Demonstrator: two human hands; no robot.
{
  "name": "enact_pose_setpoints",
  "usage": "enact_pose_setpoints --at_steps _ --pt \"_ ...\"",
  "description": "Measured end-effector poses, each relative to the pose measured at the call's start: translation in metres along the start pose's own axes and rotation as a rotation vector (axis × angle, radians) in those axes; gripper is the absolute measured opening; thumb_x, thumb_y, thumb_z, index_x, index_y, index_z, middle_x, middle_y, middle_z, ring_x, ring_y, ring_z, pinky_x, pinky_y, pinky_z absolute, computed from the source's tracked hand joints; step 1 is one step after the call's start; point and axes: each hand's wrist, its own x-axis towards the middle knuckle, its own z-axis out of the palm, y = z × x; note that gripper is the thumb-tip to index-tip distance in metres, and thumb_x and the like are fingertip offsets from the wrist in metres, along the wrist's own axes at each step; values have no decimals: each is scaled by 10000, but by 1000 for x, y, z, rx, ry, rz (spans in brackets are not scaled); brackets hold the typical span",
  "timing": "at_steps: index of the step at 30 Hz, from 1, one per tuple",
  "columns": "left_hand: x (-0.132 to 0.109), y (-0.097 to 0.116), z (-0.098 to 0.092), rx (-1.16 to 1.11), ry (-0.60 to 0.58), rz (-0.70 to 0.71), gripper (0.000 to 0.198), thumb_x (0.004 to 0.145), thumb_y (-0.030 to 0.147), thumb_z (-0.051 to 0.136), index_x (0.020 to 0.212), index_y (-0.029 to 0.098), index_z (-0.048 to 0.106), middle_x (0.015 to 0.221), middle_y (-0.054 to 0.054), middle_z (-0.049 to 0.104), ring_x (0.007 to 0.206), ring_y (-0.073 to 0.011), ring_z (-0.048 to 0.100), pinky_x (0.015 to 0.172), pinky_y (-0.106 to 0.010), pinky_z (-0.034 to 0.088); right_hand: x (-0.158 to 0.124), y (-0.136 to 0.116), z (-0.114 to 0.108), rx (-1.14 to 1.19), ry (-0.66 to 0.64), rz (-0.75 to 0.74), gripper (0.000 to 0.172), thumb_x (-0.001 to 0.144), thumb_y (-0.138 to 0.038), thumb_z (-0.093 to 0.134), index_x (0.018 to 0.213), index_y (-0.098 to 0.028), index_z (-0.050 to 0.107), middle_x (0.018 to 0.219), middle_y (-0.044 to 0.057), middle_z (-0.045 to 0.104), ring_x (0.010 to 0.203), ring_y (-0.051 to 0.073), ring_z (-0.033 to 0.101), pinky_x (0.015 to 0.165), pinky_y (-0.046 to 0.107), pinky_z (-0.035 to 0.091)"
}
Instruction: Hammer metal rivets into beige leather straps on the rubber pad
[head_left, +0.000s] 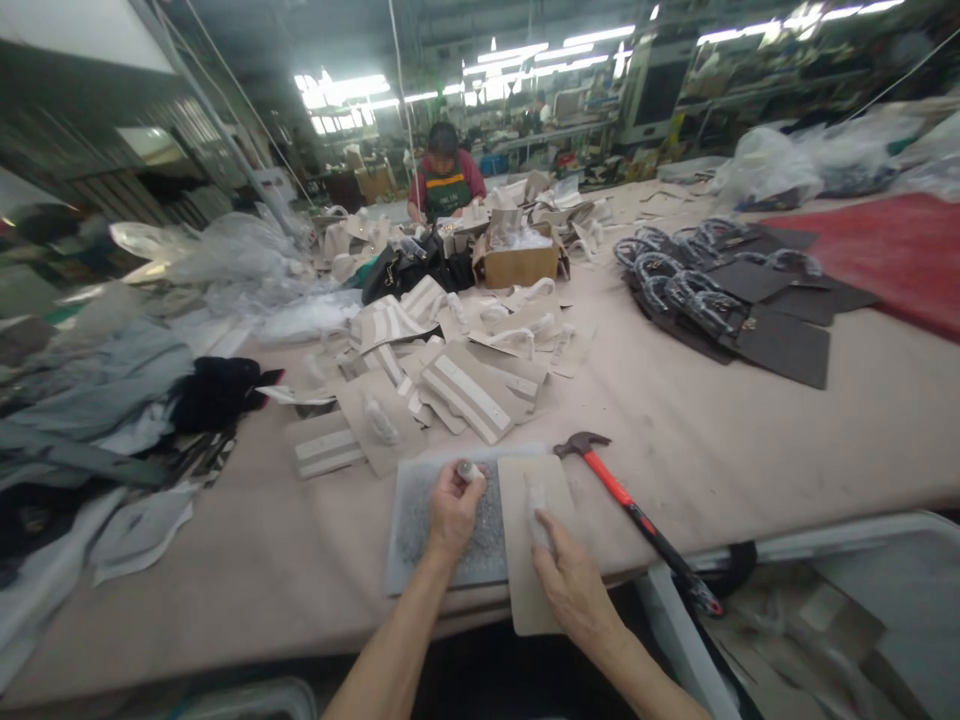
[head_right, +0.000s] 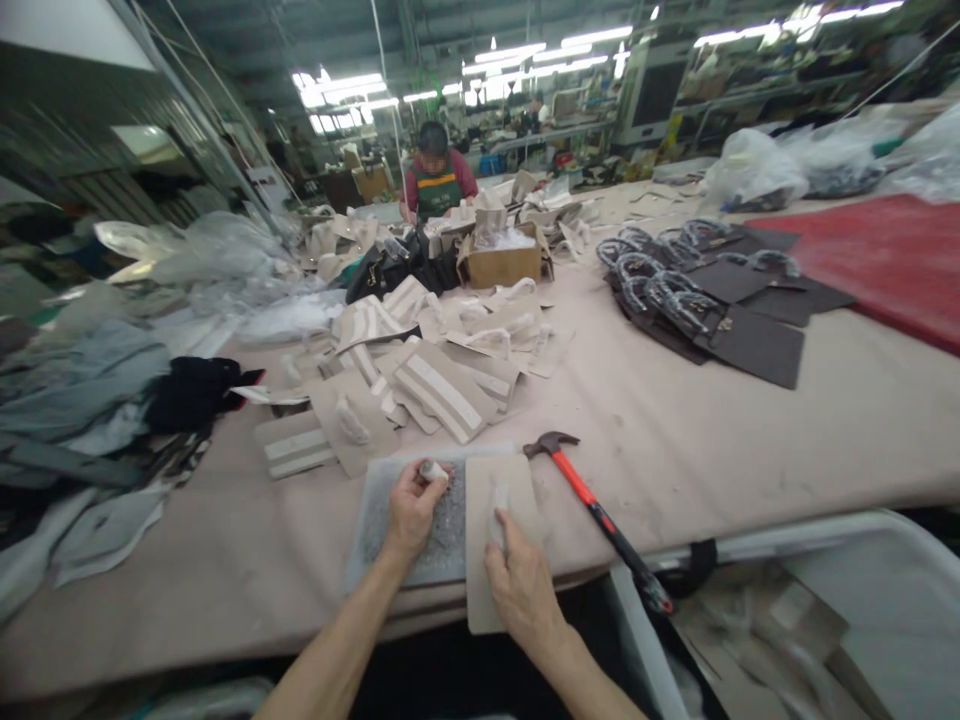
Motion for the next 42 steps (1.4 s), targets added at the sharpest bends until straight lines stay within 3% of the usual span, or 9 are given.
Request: enact_pose_setpoints --at_steps 4,9,17,21,24,28,30,35,42 --pt "5 12 22 -49 -147 7 261 762 306 734 944 144 642 927 -75 728 838 -173 667 770 -255 522 5 1 -10 156 -23 16 555 846 -393 434 1276 -88 608 1210 170 700 1144 306 654 1026 457 509" --pt "11 -4 45 -96 -222 -36 317 737 320 755 969 151 621 928 -79 737 818 -178 678 739 -254 527 1 3 -4 211 -88 10 581 869 -432 421 1308 -90 587 1267 162 673 1217 296 613 1088 453 458" --pt "12 -19 43 -93 -174 -24 291 779 350 741 970 159 634 933 -62 728 850 -173 681 794 -259 524 -4 -5 3 240 -133 39 610 856 -434 460 1362 -106 551 1357 156 614 1279 298 559 1127 481 406" --pt "11 -17 42 -89 -185 -24 285 779 349 745 965 156 648 926 -66 733 859 -180 686 796 -262 528 -1 -6 -11 185 -150 0 634 860 -450 483 1388 -100 511 1094 120 695 965 245 660 925 418 527" --pt "10 -14 42 -81 -198 -15 279 781 357 745 951 152 659 922 -71 734 842 -180 683 780 -262 532 7 4 -29 99 -12 28 609 904 -509 433 1337 -92 529 888 66 651 756 200 620 765 362 535" --pt "10 -14 42 -85 -202 -23 288 761 348 756 951 150 668 916 -77 741 842 -186 687 778 -265 535 20 33 -61 -224 281 -25 482 910 -449 442 1227 -112 576 965 111 636 873 241 611 843 392 503" --pt "10 -16 42 -80 -205 -27 275 768 338 748 957 153 670 925 -77 744 853 -186 688 784 -262 534 25 50 -78 -463 359 -44 432 918 -397 451 1208 -105 583 1028 149 631 949 279 596 872 415 480" --pt "11 -21 41 -41 -232 -19 240 796 311 716 975 159 669 936 -69 741 849 -177 684 768 -246 525 28 78 -103 -816 264 61 361 938 -321 505 1203 -93 590 1028 155 622 933 285 589 815 387 447" --pt "9 -20 41 35 -261 13 226 794 281 673 988 171 645 945 -62 736 854 -189 681 763 -262 523 41 72 -109 -910 72 125 186 931 -241 472 1008 -129 599 947 122 611 874 241 583 716 313 362"
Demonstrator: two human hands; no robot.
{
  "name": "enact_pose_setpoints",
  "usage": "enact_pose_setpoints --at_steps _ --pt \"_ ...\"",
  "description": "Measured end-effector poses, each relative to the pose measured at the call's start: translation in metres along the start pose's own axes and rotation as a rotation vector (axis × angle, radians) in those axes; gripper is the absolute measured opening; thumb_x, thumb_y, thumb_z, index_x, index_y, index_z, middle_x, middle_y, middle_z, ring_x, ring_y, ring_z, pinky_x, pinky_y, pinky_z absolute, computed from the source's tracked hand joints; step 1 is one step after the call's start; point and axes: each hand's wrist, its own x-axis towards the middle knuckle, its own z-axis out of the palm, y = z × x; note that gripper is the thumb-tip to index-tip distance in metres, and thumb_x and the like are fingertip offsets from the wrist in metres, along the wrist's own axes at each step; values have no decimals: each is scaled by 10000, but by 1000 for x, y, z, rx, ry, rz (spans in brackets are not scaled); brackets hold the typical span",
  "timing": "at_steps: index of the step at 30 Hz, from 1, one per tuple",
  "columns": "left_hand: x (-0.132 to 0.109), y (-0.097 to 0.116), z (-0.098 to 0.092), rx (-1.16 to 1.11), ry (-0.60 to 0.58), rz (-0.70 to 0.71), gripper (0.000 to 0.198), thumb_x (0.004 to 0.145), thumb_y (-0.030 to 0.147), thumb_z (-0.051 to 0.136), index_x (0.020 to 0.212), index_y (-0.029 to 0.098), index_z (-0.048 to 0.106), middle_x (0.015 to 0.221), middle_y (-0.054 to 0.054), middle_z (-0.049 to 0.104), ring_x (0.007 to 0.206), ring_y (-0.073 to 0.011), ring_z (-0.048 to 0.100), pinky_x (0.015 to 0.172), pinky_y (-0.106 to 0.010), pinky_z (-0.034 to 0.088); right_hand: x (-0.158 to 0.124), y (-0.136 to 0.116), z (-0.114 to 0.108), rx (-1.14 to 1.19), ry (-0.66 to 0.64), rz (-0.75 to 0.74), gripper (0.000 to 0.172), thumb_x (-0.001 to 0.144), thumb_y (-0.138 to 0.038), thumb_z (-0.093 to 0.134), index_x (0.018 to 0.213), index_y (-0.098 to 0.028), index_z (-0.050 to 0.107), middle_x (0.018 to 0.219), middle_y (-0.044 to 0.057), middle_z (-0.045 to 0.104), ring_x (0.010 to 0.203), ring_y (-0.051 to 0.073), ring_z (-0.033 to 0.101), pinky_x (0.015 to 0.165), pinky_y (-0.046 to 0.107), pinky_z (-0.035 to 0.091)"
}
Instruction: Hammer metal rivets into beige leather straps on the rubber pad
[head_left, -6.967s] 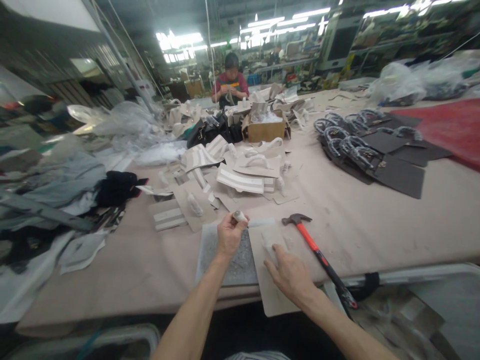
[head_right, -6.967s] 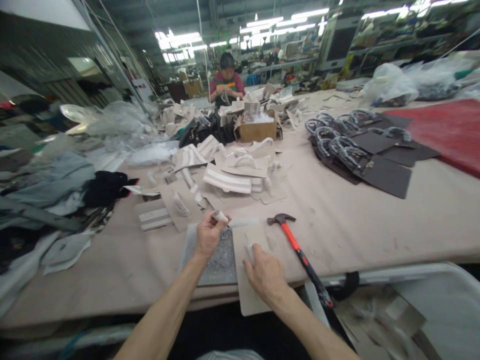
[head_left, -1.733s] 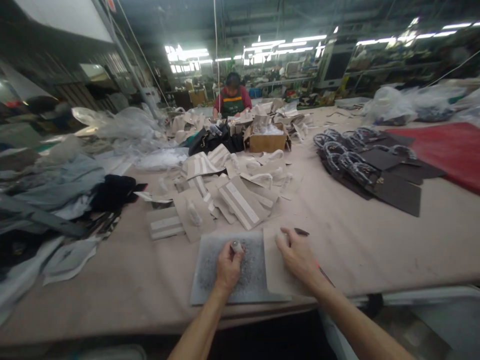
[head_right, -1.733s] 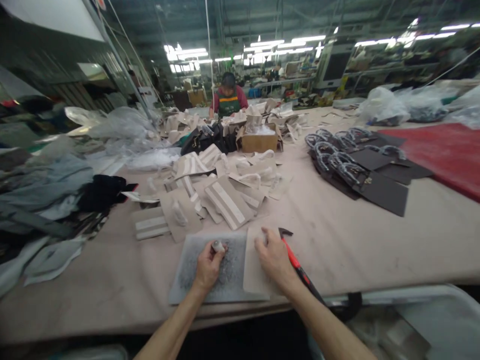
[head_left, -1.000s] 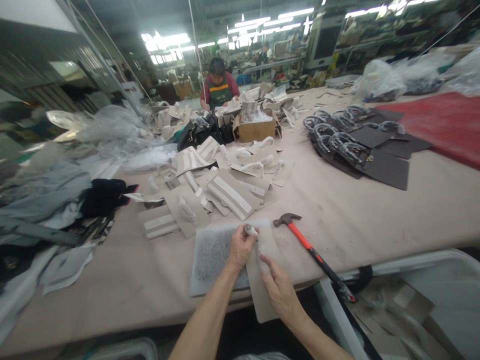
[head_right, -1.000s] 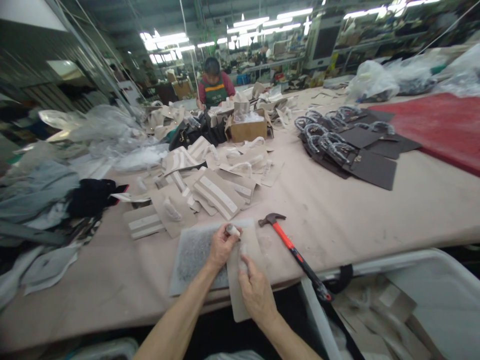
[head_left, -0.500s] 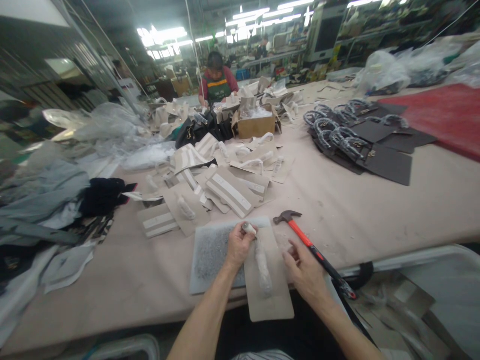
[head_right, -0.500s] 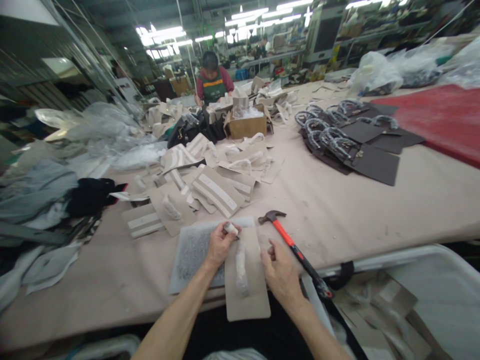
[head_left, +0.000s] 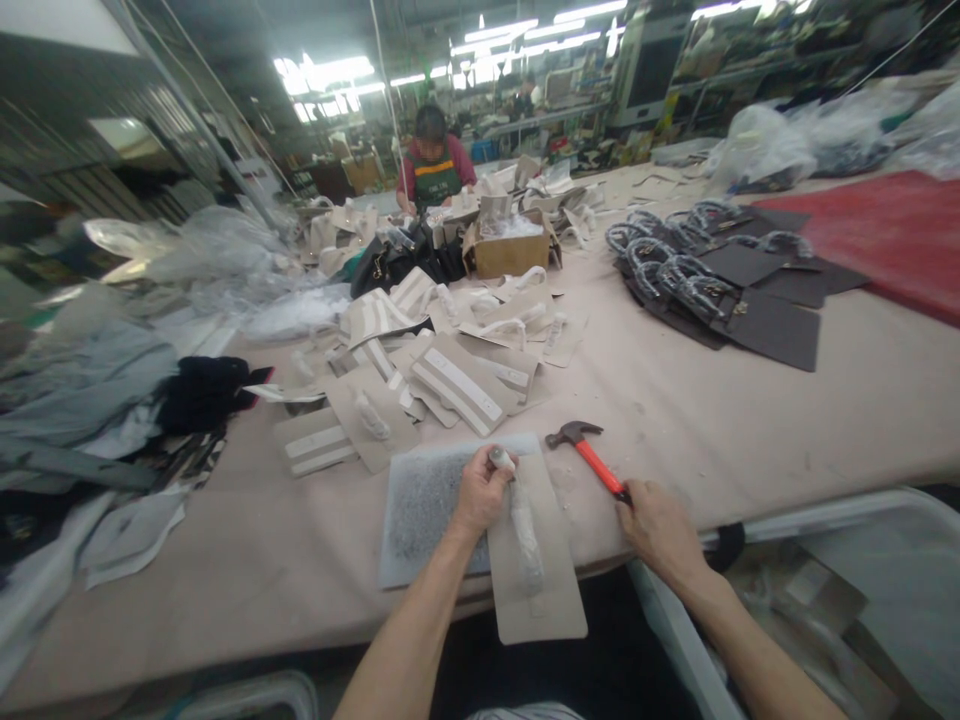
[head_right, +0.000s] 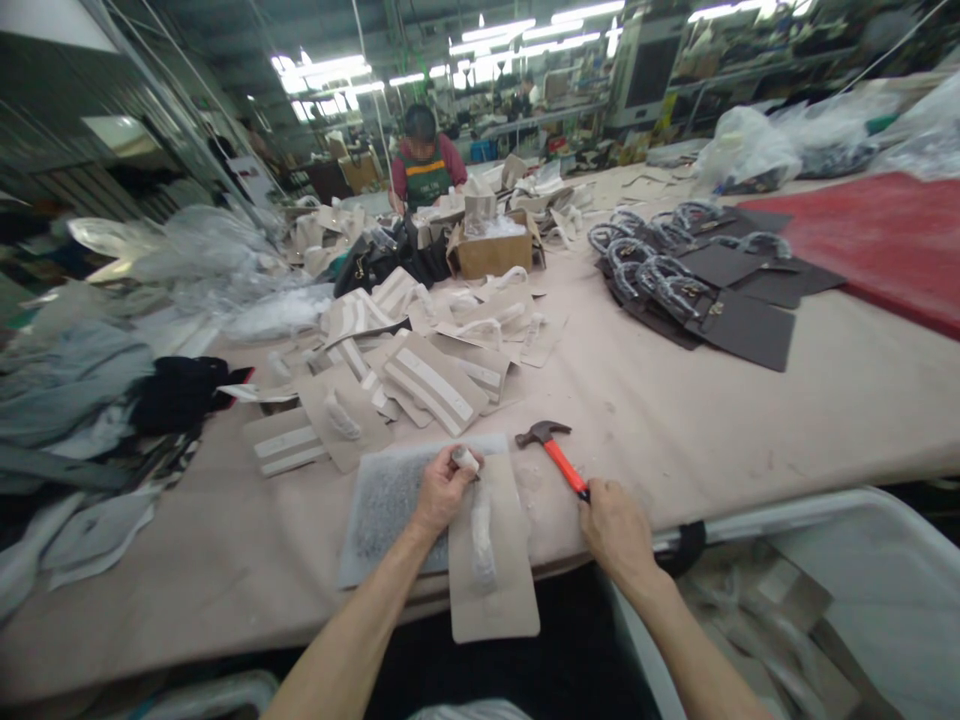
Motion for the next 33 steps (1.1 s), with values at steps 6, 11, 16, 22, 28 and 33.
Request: enact_pose_setpoints --at_steps 6,11,16,22,28,33 --pt "9 10 -5 168 -168 73 194 761 203 623 949 168 651 894 -44 718 820 -183 645 753 -262 484 5 -15 -25 835 -445 215 81 779 -227 502 848 -188 518 671 -7 524 600 139 486 568 254 361" --pt "19 16 -7 116 -294 40 162 733 208 635 885 156 656 814 -28 680 739 -163 598 710 -254 460 -1 -43 -39 1212 -578 349 149 792 -365 470 781 -241 390 605 -78 392 421 84 328 420 220 325" --pt "14 20 -8 216 -306 126 88 766 206 611 818 155 662 741 -12 617 704 -154 537 683 -246 420 -10 -57 -74 1028 -154 149 319 898 -539 410 771 -247 406 580 -66 439 420 105 406 409 230 326" --pt "5 17 -6 253 -245 138 125 781 214 596 873 170 668 759 -2 614 714 -162 529 708 -261 418 -29 -56 -94 418 212 -277 330 966 -467 343 747 -240 436 530 -17 468 447 140 422 494 279 244" --pt "2 11 -5 260 -221 144 121 797 237 604 871 177 679 736 -3 612 685 -166 519 678 -256 409 -25 -50 -121 171 200 -391 318 976 -436 365 737 -241 445 529 -12 488 405 133 370 486 290 157" --pt "3 9 -6 265 -217 159 132 785 211 613 892 194 687 794 -16 642 753 -185 556 727 -262 418 -31 -65 -146 480 661 -244 340 1013 -501 326 838 -244 464 544 -22 471 448 149 453 501 277 314"
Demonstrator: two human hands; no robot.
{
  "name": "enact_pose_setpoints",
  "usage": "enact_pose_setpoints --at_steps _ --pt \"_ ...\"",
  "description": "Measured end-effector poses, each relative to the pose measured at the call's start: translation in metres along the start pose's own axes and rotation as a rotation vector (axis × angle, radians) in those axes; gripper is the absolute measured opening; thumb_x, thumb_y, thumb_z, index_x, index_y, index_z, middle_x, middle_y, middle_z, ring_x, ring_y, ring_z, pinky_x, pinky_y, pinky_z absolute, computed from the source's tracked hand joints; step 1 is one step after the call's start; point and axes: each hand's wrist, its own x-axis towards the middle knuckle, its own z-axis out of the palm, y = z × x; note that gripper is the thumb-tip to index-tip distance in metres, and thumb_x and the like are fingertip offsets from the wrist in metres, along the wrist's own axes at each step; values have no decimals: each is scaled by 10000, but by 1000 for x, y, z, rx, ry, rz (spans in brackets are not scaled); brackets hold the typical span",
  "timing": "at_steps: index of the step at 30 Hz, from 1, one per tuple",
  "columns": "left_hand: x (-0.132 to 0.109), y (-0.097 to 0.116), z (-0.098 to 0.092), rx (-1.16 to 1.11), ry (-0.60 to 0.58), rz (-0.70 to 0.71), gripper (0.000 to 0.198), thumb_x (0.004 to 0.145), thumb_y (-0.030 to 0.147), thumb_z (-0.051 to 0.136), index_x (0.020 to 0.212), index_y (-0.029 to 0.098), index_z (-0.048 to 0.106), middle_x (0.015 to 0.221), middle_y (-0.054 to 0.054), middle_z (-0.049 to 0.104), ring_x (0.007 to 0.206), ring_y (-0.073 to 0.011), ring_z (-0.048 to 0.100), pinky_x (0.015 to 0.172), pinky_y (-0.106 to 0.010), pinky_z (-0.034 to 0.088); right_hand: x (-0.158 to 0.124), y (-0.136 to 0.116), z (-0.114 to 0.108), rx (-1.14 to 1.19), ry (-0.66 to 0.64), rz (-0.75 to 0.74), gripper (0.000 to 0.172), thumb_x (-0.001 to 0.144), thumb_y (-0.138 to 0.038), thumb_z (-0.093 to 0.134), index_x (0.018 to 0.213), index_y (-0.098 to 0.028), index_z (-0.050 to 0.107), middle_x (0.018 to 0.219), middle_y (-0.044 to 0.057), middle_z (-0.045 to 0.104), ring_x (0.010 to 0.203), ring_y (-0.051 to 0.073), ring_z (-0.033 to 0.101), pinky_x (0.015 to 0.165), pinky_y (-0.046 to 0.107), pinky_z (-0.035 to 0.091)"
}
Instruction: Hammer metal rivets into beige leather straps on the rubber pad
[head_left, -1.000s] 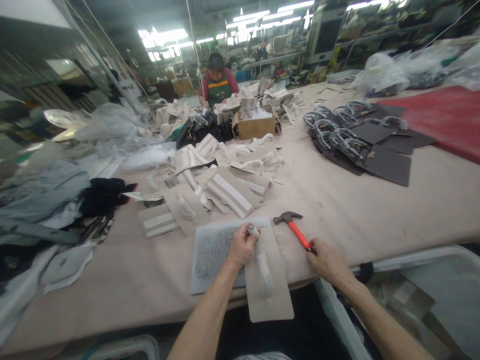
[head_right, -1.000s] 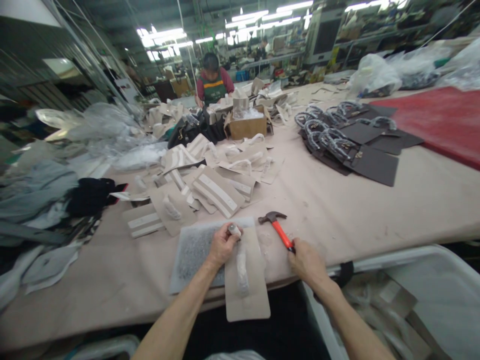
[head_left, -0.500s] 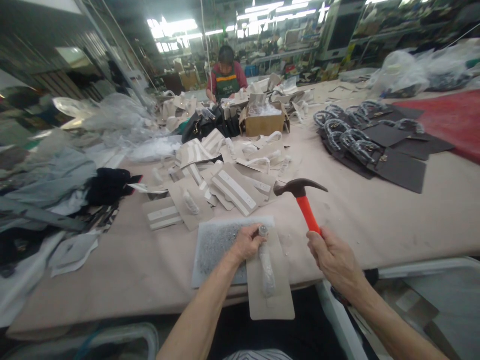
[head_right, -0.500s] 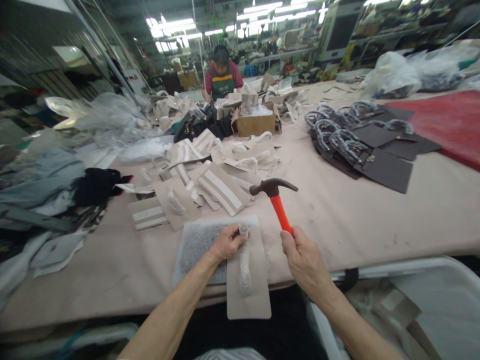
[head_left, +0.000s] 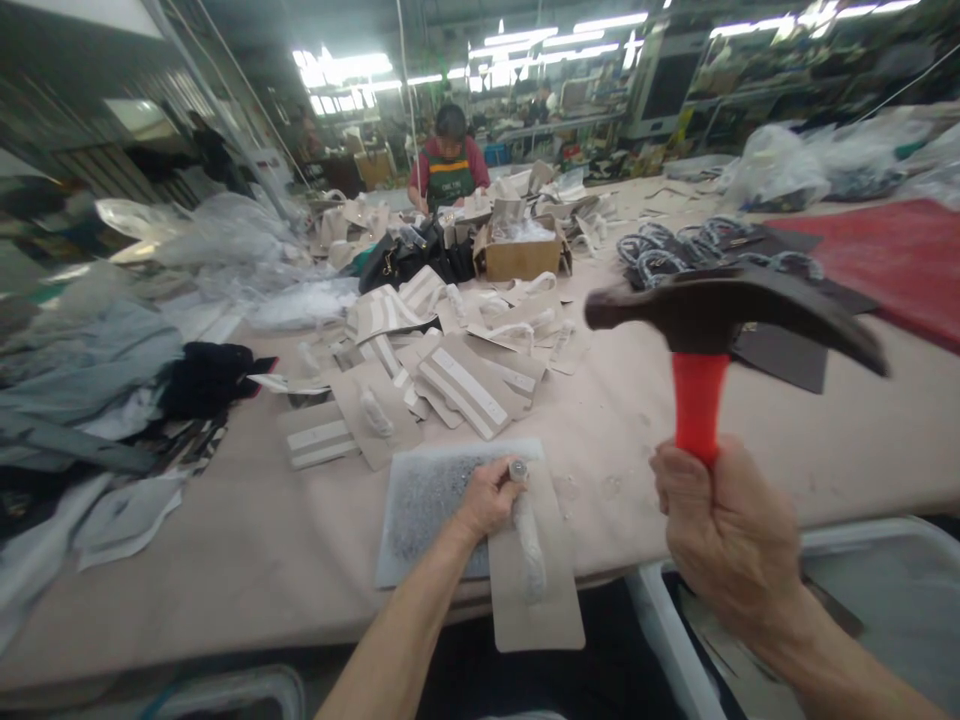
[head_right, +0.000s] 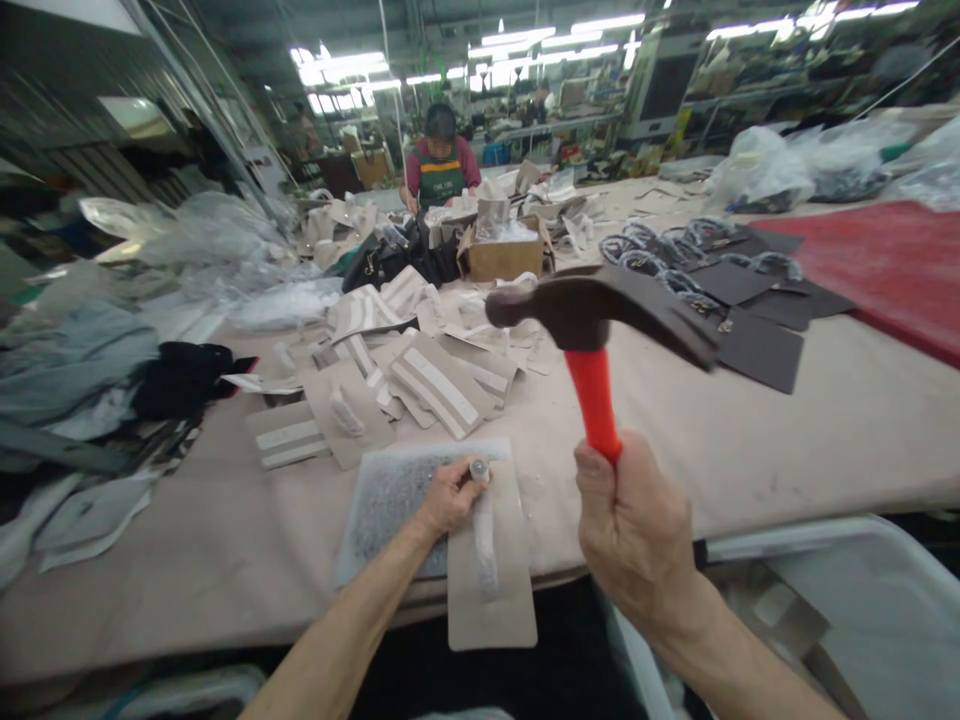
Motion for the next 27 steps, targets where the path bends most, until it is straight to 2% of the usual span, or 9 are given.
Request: enact_pose_setpoints --at_steps 2,5,7,11,17,20,22,24,27 --pt "0 -2 0 -5 9 -6 148 782 193 609 908 194 687 803 -14 646 754 -183 559 728 -262 418 -13 5 11 -21 -72 -37 351 1016 -480 302 806 -245 455 526 -15 473 428 150 447 475 280 279" --pt "-1 -3 1 19 11 -9 94 777 185 619 848 184 680 719 3 606 677 -165 518 667 -254 388 -33 26 32 -165 -515 -124 335 1007 -395 304 742 -239 437 498 1 501 386 147 436 460 291 165" --pt "-2 -3 2 36 10 -13 72 775 181 620 822 178 675 672 14 573 642 -155 490 638 -250 363 -40 38 40 -274 -692 -119 287 1009 -348 330 788 -229 468 541 16 562 417 160 490 484 299 124" --pt "-3 1 2 -2 22 -19 137 775 169 608 885 177 689 713 12 594 675 -157 506 660 -250 383 -42 51 43 -383 -758 -64 248 1024 -338 354 869 -219 508 644 40 649 524 196 595 519 303 124" --pt "-1 4 1 -21 29 6 142 766 168 614 878 191 698 787 -9 646 745 -177 563 730 -261 431 -47 86 65 -411 -855 173 284 1036 -349 334 1019 -184 565 777 92 709 691 247 673 563 296 268" --pt "-1 1 2 -53 47 -25 142 746 194 645 877 194 698 780 -5 645 733 -173 563 719 -253 432 -46 92 77 -477 -768 215 315 1025 -337 333 1044 -147 584 886 144 697 767 277 665 607 330 375" --pt "0 -1 3 -88 54 -51 130 739 211 666 863 188 694 769 -2 640 718 -167 562 701 -248 435 -46 81 81 -462 -594 76 305 988 -295 400 1165 -109 566 1072 199 661 907 305 642 712 381 452" --pt "0 -2 4 -129 63 -67 116 736 226 688 842 181 688 764 -2 643 718 -164 574 701 -248 450 -49 59 82 -320 -484 -165 388 947 -222 440 1312 -101 493 1263 218 578 1080 308 584 853 412 473" --pt "1 -4 5 -203 90 -89 141 721 242 722 837 170 686 779 -7 670 733 -164 602 713 -250 478 -62 23 85 -73 -656 -538 393 860 -108 459 1240 -170 537 1314 147 549 1087 259 560 897 385 465"
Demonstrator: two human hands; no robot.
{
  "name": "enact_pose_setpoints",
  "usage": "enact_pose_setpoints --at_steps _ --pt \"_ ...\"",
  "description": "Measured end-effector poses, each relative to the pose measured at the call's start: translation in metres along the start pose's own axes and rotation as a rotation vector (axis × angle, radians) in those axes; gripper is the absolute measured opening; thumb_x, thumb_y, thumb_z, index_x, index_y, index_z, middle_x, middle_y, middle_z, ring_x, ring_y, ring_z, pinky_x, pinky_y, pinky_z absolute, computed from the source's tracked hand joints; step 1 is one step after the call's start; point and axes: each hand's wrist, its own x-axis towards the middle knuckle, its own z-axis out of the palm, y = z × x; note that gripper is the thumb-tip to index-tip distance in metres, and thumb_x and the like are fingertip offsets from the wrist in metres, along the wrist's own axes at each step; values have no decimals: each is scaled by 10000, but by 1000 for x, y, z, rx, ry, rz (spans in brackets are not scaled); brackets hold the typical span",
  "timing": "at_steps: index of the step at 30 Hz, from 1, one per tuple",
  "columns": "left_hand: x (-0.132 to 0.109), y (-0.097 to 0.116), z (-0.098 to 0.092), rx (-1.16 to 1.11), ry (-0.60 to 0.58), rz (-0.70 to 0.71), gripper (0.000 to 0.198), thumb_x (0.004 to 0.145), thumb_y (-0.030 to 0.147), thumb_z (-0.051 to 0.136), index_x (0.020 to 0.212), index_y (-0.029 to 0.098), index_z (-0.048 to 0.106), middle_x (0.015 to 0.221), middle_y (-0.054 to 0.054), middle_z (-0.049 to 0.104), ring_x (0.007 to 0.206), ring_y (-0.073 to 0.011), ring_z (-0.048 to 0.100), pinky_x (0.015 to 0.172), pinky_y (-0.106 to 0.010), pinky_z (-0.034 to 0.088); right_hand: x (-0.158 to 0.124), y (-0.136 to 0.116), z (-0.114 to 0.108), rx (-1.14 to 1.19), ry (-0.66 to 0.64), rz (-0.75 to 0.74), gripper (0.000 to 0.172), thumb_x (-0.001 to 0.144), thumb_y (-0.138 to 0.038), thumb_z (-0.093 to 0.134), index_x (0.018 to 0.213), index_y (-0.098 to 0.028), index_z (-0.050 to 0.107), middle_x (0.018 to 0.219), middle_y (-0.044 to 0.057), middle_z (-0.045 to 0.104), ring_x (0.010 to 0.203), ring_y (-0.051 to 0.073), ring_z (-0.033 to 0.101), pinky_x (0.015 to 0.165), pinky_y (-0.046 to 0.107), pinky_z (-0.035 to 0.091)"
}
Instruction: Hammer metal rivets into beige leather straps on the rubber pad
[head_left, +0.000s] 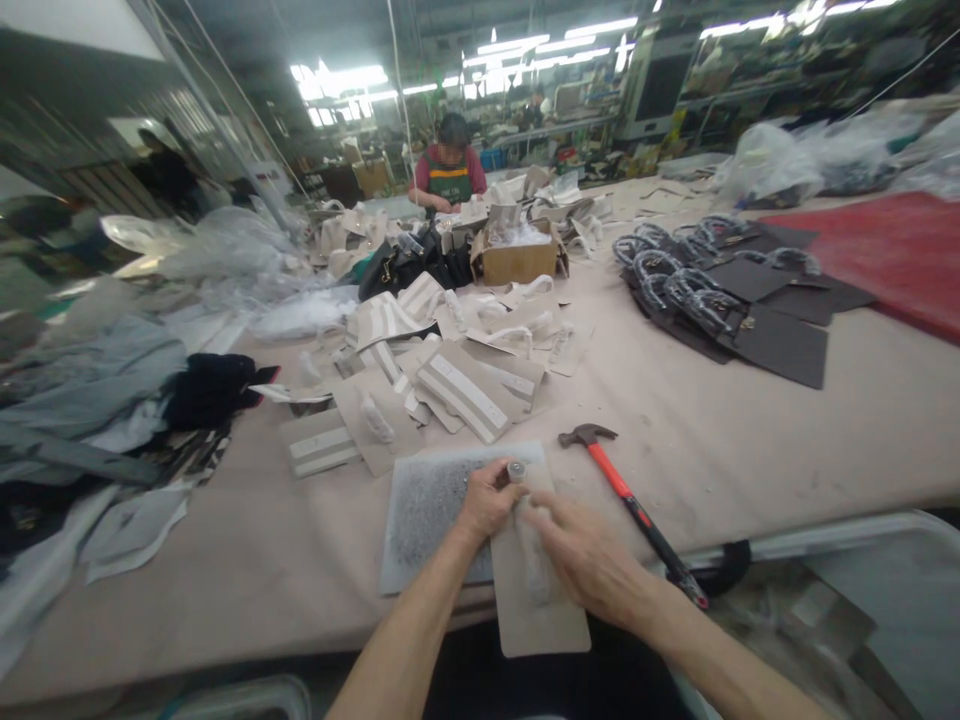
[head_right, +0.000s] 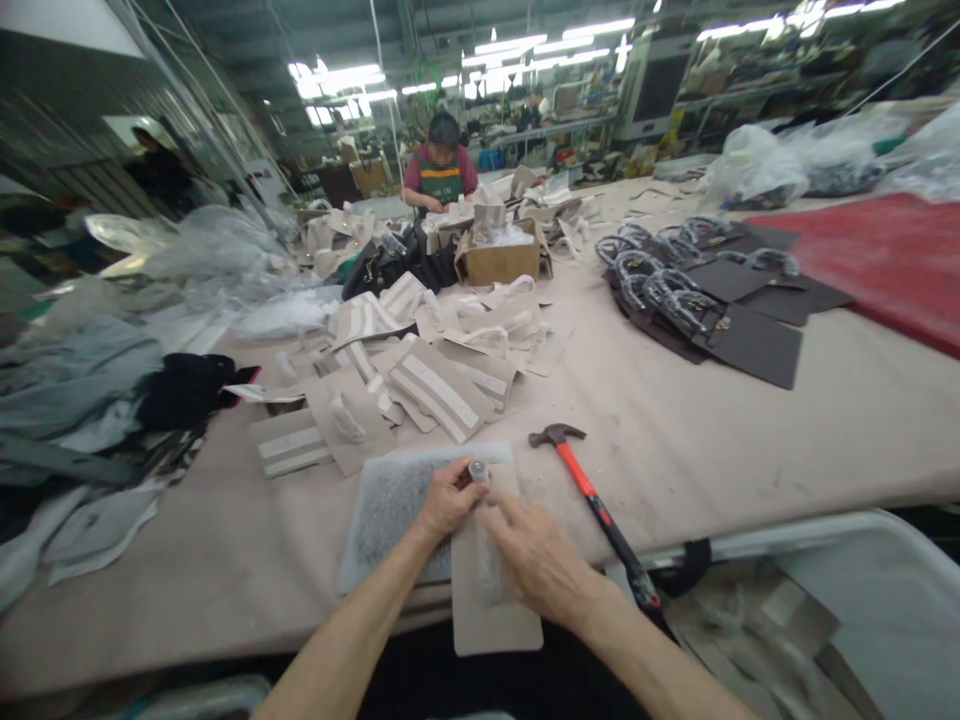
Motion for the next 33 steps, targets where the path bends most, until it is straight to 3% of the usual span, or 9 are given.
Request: enact_pose_setpoints --at_steps 2,5,9,11,16,20,25,29,33 --pt "2 -1 1 -40 27 -32 182 699 247 745 851 161 693 793 -12 689 731 -160 613 708 -247 487 3 -20 8 7 -140 -158 308 797 -84 493 1070 -196 584 1230 103 587 976 248 574 846 393 465" --pt "5 -1 1 -132 113 -88 228 689 284 776 854 147 697 788 -22 704 710 -154 625 687 -244 495 8 -35 23 -92 -188 -145 218 783 -81 520 956 -198 583 1083 87 623 878 257 582 786 405 451" --pt "10 15 -8 -301 392 -57 287 726 343 792 901 142 688 822 -36 728 759 -159 662 739 -255 519 18 -38 18 -218 -112 208 198 818 -50 470 928 -171 582 942 122 634 780 261 617 736 401 434" --pt "10 30 -17 -320 448 7 305 744 343 796 950 145 689 868 -45 741 811 -168 679 788 -267 529 22 -35 6 -231 -114 388 176 842 -70 465 935 -160 585 888 130 637 730 269 633 676 386 429" --pt "3 51 -24 -244 354 98 261 760 328 803 928 157 699 878 -46 740 828 -171 677 795 -263 528 21 -34 0 7 -163 543 334 979 -255 424 1264 -116 527 1003 160 701 813 289 702 653 366 476" --pt "0 34 -10 -214 251 10 256 763 330 787 924 152 696 862 -52 738 796 -165 668 742 -243 516 19 -49 18 166 -221 601 426 997 -281 411 1379 -102 471 1123 169 702 928 306 712 748 397 527" --pt "-2 10 3 -199 167 -57 282 726 327 785 924 147 696 879 -68 749 791 -178 676 735 -253 523 21 -66 29 264 -247 641 518 1005 -353 405 1438 -67 422 1045 183 724 938 338 711 799 439 534" --pt "-5 3 1 -184 124 -101 276 746 348 755 928 151 688 898 -68 752 796 -186 680 713 -253 523 13 -53 31 358 -100 604 555 998 -442 406 1431 -96 442 1106 173 712 986 311 696 834 412 531" --pt "-7 3 -2 -187 95 -90 278 764 357 742 936 146 684 906 -71 749 812 -187 677 728 -253 516 -5 -12 31 217 127 646 466 1003 -456 387 1284 -129 562 994 121 701 863 239 678 785 350 515"
